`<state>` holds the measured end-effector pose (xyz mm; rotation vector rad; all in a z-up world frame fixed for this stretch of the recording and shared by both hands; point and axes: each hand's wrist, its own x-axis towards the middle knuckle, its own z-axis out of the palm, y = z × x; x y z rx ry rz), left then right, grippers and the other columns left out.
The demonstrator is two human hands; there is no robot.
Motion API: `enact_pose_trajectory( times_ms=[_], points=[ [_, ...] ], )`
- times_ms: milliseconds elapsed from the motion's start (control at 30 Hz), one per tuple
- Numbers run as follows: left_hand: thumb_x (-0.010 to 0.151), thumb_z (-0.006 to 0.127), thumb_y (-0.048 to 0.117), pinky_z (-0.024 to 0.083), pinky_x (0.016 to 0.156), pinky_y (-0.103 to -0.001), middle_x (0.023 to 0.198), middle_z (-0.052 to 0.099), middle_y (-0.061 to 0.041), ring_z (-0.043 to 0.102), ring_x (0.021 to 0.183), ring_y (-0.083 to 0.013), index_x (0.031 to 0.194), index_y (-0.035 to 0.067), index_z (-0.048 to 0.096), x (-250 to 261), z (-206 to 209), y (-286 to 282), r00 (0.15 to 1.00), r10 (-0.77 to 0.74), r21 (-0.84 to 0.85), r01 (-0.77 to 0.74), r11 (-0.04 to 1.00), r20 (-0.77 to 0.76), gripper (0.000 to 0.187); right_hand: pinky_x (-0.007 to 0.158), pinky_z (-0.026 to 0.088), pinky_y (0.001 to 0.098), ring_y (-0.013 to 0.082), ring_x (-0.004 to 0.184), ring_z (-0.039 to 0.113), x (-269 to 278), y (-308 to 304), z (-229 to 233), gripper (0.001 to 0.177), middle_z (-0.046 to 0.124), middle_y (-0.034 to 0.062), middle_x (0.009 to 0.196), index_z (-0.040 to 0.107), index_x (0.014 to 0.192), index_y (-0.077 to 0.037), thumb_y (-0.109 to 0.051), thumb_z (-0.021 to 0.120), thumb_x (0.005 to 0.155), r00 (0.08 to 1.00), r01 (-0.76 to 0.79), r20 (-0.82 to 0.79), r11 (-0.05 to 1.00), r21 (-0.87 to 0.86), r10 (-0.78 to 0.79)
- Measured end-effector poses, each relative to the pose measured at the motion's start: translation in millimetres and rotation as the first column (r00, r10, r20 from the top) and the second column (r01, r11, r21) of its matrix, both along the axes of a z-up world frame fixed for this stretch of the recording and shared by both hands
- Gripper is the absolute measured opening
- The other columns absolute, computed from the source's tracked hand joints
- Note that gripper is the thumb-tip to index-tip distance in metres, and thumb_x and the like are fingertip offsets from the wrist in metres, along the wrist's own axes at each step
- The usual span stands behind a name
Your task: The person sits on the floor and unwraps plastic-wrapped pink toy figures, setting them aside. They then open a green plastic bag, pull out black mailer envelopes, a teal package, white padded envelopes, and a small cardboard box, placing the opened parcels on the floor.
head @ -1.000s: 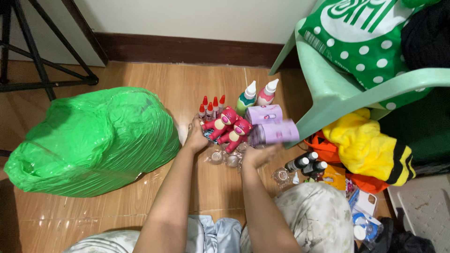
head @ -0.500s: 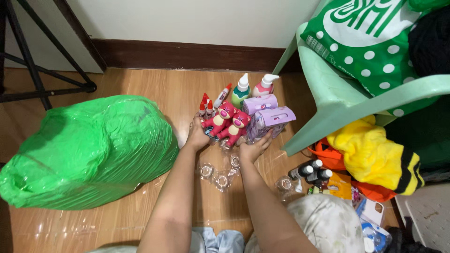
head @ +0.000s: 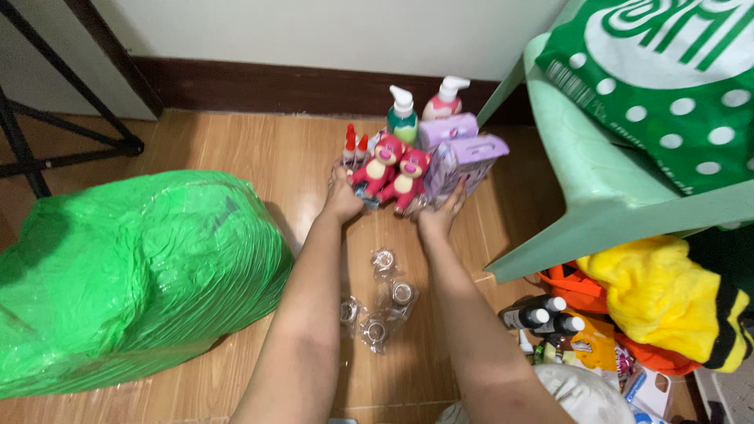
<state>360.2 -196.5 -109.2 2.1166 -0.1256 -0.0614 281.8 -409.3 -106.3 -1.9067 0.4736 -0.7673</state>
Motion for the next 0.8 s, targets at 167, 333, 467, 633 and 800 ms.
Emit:
enact_pose_trajectory(
  times_ms=[167, 333, 467, 633, 800],
  points=[
    [0.062, 0.077, 0.002, 0.058, 0.096, -0.038, 0.144, 0.05, -0.028, 0.061, 0.128, -0.0383, 0.159, -0.004, 0.013, -13.3, 1.7, 9.2, 1.0, -0.01, -0.175, 0.013, 0.984, 0.018, 0.117, 0.091, 0.052, 0.0566, 0.0409, 0.144, 0.04, -11.8, -4.9, 26.4, 0.121, 0.004, 0.011, 0.17, 0.005, 0.161, -0.031, 0.006, 0.061, 0.06, 0.99, -0.097, -0.037, 0.851, 0.516, 0.136],
    [0.088, 0.081, 0.04, 0.055, 0.101, -0.039, 0.13, 0.069, -0.025, 0.071, 0.116, -0.034, 0.154, 0.0, 0.04, -120.2, 40.1, 49.4, 0.987, 0.154, 0.002, -0.154, 0.988, -0.037, 0.087, 0.121, 0.023, 0.0588, 0.0454, 0.151, 0.023, -31.6, 1.1, 14.8, 0.121, 0.015, 0.0236, 0.164, 0.005, 0.166, -0.027, -0.017, 0.083, 0.074, 0.975, 0.179, -0.128, 0.983, -0.036, -0.182],
    [0.073, 0.087, 0.04, 0.035, 0.113, -0.055, 0.145, 0.045, -0.033, 0.044, 0.135, -0.0487, 0.152, -0.006, 0.028, -262.2, 62.7, 63.0, 0.952, 0.178, 0.067, -0.2, 0.978, 0.248, 0.108, 0.115, 0.025, 0.0626, 0.0444, 0.149, 0.022, -46.9, 13.3, -7.0, 0.098, 0.018, 0.0204, 0.165, 0.019, 0.158, -0.023, -0.037, 0.078, 0.081, 0.867, 0.178, -0.43, 0.963, -0.204, -0.252],
    [0.06, 0.09, 0.041, 0.03, 0.113, -0.058, 0.153, 0.025, -0.046, 0.032, 0.138, -0.0547, 0.129, -0.007, 0.038, -318.7, 47.4, 16.7, 0.94, 0.106, 0.111, -0.149, 0.983, 0.325, 0.099, 0.118, 0.033, 0.0542, 0.0441, 0.145, 0.037, -100.1, 56.1, 0.7, 0.061, 0.036, 0.0228, 0.16, 0.053, 0.147, -0.017, -0.026, 0.061, 0.087, 0.688, 0.111, -0.7, 0.981, -0.161, -0.193],
    [0.075, 0.085, 0.031, 0.042, 0.109, -0.054, 0.148, 0.037, -0.043, 0.045, 0.132, -0.0515, 0.147, -0.017, 0.026, -226.8, 18.7, -66.0, 0.956, 0.273, -0.046, -0.269, 0.962, 0.105, 0.105, 0.115, 0.035, 0.0483, 0.0383, 0.134, 0.05, -179.8, 86.0, 33.0, 0.063, 0.056, 0.0203, 0.142, 0.055, 0.14, -0.012, -0.026, 0.063, 0.08, 0.819, 0.151, -0.568, 0.986, 0.077, -0.081]
  ],
)
